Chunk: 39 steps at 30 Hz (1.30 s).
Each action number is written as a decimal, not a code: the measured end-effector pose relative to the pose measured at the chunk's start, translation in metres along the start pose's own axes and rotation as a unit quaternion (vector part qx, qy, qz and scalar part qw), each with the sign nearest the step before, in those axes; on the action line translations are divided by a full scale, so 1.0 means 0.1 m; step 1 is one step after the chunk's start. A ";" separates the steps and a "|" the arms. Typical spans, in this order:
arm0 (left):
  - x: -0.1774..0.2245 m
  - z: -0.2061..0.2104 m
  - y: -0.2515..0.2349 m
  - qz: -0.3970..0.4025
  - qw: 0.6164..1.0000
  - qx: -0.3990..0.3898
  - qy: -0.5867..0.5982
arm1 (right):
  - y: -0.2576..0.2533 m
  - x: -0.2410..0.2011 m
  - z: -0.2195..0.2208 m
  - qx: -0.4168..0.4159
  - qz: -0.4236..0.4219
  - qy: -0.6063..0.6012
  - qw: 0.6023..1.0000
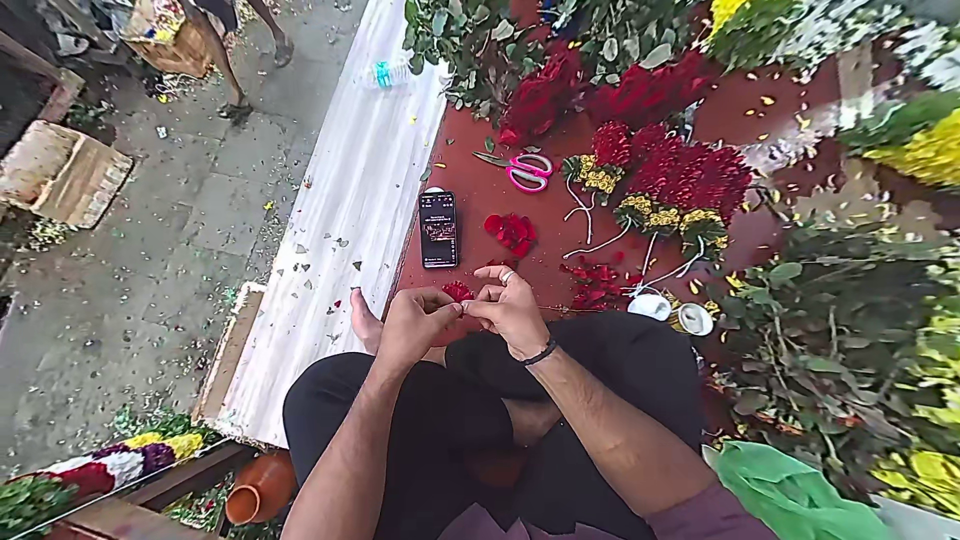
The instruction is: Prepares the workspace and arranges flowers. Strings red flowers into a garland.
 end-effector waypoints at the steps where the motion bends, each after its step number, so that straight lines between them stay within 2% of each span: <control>1: -0.01 -0.01 0.00 -0.005 1.000 0.004 0.007 | -0.02 0.01 -0.03 -0.009 0.014 0.010 1.000; 3: -0.04 -0.04 0.00 -0.018 1.000 0.008 0.017 | -0.04 -0.07 -0.15 -0.013 0.007 0.028 0.999; 6: -0.07 -0.09 0.01 -0.032 0.999 0.006 0.021 | -0.07 -0.32 -0.36 -0.004 -0.077 0.110 0.991; 8: -0.09 -0.10 0.01 -0.044 0.999 0.006 0.022 | -0.11 -0.27 -0.31 -0.075 -0.072 0.193 0.976; 11: -0.09 -0.12 0.00 -0.061 0.998 0.006 0.017 | -0.10 -0.01 -0.08 -0.210 -0.016 0.224 0.952; 16: -0.16 -0.26 0.03 -0.083 0.996 0.035 0.008 | -0.11 -0.24 -0.11 -0.207 -0.112 0.245 0.941; 18: -0.16 -0.30 0.02 -0.091 0.994 0.055 -0.015 | -0.01 -0.30 -0.02 -0.251 -0.122 0.236 0.931; 20: -0.14 -0.32 0.01 -0.099 0.988 0.066 -0.094 | 0.13 -0.34 0.14 -0.314 -0.139 0.212 0.915; 22: -0.09 -0.24 0.04 -0.101 0.971 0.009 -0.217 | 0.21 -0.44 0.25 -0.337 -0.169 0.168 0.911; 24: 0.00 0.02 0.12 -0.068 0.955 -0.150 -0.247 | 0.16 -0.49 0.24 -0.314 -0.192 0.143 0.919; 26: 0.20 0.26 0.22 0.011 0.950 -0.276 -0.147 | 0.02 -0.37 0.20 -0.306 -0.171 0.122 0.928; 27: 0.32 0.29 0.23 0.056 0.956 -0.280 -0.070 | -0.02 -0.26 0.19 -0.316 -0.138 0.101 0.933; 28: 0.42 0.24 0.20 0.088 0.965 -0.246 0.000 | -0.04 -0.14 0.18 -0.324 -0.101 0.066 0.938; 30: 0.48 0.04 0.10 0.117 0.983 -0.119 0.072 | 0.02 -0.04 0.22 -0.338 -0.076 0.022 0.938; 32: 0.34 -0.17 0.02 0.092 0.995 0.008 0.042 | 0.13 -0.14 0.37 -0.371 -0.088 0.042 0.924; 34: 0.11 -0.30 -0.01 0.025 0.997 0.075 -0.016 | 0.19 -0.30 0.39 -0.377 -0.131 0.069 0.914; 36: -0.04 -0.30 0.01 -0.040 0.997 0.054 -0.035 | 0.19 -0.45 0.26 -0.345 -0.163 0.100 0.919; 39: -0.08 -0.15 0.04 -0.075 0.995 -0.056 -0.035 | 0.11 -0.62 -0.07 -0.298 -0.172 0.139 0.928</control>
Point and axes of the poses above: each hand's wrist, its own y-axis away from the middle knuckle, its own z-axis out of the palm, x = y × z, the point moved 9 cm from there along -y, towards the middle knuckle, and after that the axes turned 1 degree about -x, right-handed, at the moved point
